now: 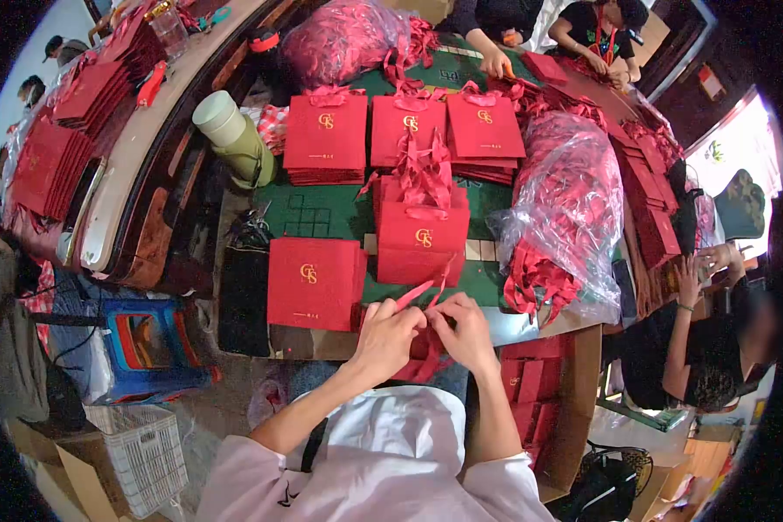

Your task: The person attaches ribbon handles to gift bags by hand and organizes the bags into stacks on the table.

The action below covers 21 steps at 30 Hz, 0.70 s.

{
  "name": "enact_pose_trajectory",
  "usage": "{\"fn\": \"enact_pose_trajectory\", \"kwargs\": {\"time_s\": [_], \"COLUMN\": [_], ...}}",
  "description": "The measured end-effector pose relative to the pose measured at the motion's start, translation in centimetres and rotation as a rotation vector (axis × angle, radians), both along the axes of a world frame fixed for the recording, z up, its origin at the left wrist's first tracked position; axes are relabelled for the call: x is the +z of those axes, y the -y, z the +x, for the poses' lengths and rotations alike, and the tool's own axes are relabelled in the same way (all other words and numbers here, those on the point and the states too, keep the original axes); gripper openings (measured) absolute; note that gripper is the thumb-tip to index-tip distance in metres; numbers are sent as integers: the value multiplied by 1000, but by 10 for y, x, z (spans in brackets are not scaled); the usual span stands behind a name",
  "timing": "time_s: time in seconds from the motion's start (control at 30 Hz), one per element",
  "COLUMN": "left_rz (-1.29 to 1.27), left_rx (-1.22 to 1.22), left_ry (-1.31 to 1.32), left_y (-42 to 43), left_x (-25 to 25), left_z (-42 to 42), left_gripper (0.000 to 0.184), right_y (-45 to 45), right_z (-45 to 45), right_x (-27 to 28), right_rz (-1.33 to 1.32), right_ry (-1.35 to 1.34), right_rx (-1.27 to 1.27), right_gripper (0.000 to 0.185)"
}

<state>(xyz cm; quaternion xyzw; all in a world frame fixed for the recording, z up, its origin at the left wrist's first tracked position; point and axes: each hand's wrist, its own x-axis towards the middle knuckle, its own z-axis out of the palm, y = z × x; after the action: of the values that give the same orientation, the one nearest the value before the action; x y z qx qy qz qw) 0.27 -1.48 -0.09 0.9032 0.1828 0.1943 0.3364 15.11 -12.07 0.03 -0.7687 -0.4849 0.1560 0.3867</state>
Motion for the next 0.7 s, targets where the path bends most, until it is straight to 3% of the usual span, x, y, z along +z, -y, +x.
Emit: {"fn": "enact_pose_trajectory", "kwargs": {"time_s": [0.2, 0.33, 0.4, 0.53, 0.63, 0.7], "left_rz": [143, 197, 182, 134, 88, 65], "left_rx": [-37, -73, -86, -98, -135, -167], "left_ry": [111, 137, 155, 138, 125, 116], "left_y": [2, -1, -2, -8, -4, -4], "left_x": [-5, -3, -2, 2, 6, 5], "left_z": [0, 0, -1, -1, -2, -2], "left_gripper": [14, 10, 11, 14, 16, 17], "right_y": [-2, -6, -8, -12, -17, -23], "right_z": [36, 40, 33, 23, 25, 31], "right_x": [-9, -12, -14, -9, -12, -16], "right_rz": [-124, -120, -159, -157, -89, 40], "right_ry": [-183, -280, -407, -315, -432, -331], "right_rx": [421, 461, 405, 337, 225, -30], "right_gripper": [13, 10, 8, 8, 12, 14]}}
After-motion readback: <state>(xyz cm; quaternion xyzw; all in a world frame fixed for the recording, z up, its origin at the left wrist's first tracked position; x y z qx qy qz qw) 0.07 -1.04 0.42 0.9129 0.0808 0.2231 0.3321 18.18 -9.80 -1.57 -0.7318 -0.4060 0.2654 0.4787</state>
